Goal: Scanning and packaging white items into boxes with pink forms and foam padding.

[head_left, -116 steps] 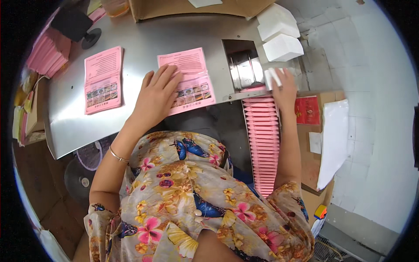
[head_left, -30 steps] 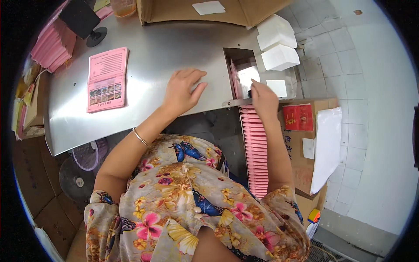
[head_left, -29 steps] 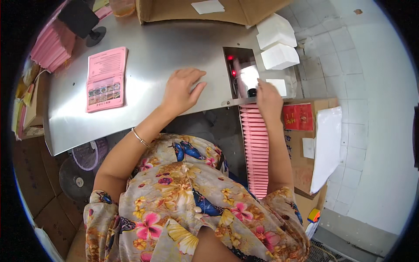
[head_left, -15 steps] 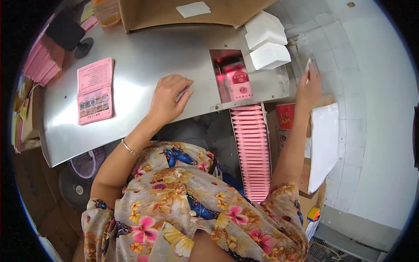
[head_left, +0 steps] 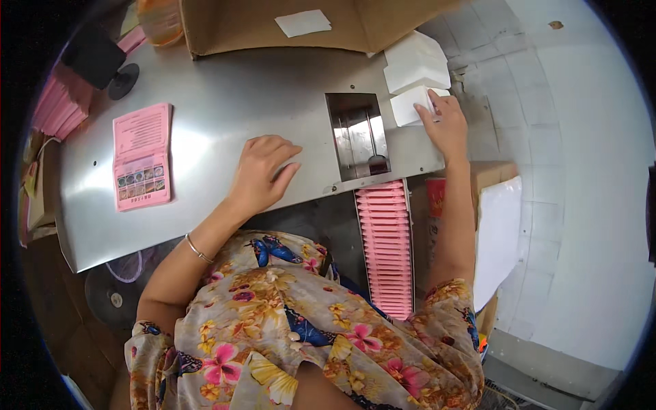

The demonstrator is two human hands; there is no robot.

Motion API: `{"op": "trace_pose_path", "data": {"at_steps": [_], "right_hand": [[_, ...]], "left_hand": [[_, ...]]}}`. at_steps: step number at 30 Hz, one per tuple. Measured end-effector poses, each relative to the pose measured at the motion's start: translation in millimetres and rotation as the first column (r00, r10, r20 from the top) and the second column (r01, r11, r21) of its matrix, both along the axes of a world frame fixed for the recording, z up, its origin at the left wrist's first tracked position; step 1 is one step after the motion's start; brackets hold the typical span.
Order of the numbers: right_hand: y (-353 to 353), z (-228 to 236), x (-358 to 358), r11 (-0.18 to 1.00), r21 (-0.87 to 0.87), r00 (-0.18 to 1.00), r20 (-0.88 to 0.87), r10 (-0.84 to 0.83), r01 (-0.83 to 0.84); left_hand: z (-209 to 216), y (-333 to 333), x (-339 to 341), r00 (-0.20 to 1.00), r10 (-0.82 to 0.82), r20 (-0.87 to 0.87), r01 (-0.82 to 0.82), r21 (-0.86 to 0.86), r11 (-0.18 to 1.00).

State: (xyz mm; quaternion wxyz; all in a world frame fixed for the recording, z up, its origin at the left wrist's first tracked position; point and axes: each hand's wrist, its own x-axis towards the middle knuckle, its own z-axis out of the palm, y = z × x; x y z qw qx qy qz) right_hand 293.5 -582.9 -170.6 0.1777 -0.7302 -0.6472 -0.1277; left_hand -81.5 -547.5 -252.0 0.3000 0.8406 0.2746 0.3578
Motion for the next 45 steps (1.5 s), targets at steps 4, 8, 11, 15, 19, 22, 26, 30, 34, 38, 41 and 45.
{"op": "trace_pose_path", "data": {"at_steps": [4, 8, 11, 15, 19, 22, 26, 30, 34, 38, 41, 45], "right_hand": [[0, -4, 5, 1.000, 0.016, 0.987, -0.156, 0.022, -0.020], [-1, -6, 12, 0.998, 0.043, 0.980, -0.189, 0.055, -0.048], [1, -10, 15, 0.998, 0.049, 0.989, -0.134, 0.054, -0.048], [-3, -4, 12, 0.998, -0.003, 0.996, -0.071, 0.057, -0.058], [-28, 10, -9, 0.967, -0.254, 0.982, -0.181, -0.052, 0.004], [-41, 6, -25, 0.984, -0.168, 0.997, -0.028, -0.071, 0.065], [-47, -12, 3, 0.997, 0.062, 0.998, -0.016, 0.053, -0.052], [-43, -9, -6, 0.985, 0.110, 0.966, -0.236, -0.103, 0.131], [-30, 14, -108, 0.995, -0.008, 0.944, -0.317, 0.092, -0.100], [3, 2, -197, 0.803, -0.322, 0.862, -0.264, 0.433, -0.502], [19, 2, -224, 0.685, -0.470, 0.831, -0.293, 0.473, -0.556], [23, 6, -229, 0.657, -0.535, 0.842, -0.247, 0.479, -0.531]], "left_hand": [[0, 3, 0, 1.000, -0.012, -0.006, 0.012, 0.004, 1.000], [1, 3, 1, 1.000, -0.010, -0.015, 0.010, -0.017, 1.000], [4, 1, 0, 1.000, -0.010, -0.024, 0.010, -0.025, 1.000], [3, 1, 0, 0.999, -0.034, -0.029, 0.032, -0.046, 0.998], [1, 1, 0, 0.999, -0.025, -0.021, 0.024, -0.034, 0.999], [2, 3, 2, 1.000, -0.020, -0.023, 0.019, -0.033, 0.999], [4, 3, 0, 0.999, -0.038, -0.039, 0.038, -0.010, 0.999], [-6, 2, -3, 1.000, -0.020, 0.018, 0.020, -0.032, 0.999], [-6, -13, -13, 0.962, 0.155, 0.226, -0.099, -0.240, 0.966], [13, -33, -37, 0.928, 0.301, 0.220, -0.230, -0.299, 0.926], [-3, -37, -47, 0.902, 0.380, 0.204, -0.305, -0.323, 0.896], [-6, -37, -22, 0.910, 0.256, 0.327, -0.086, -0.456, 0.886]]}}
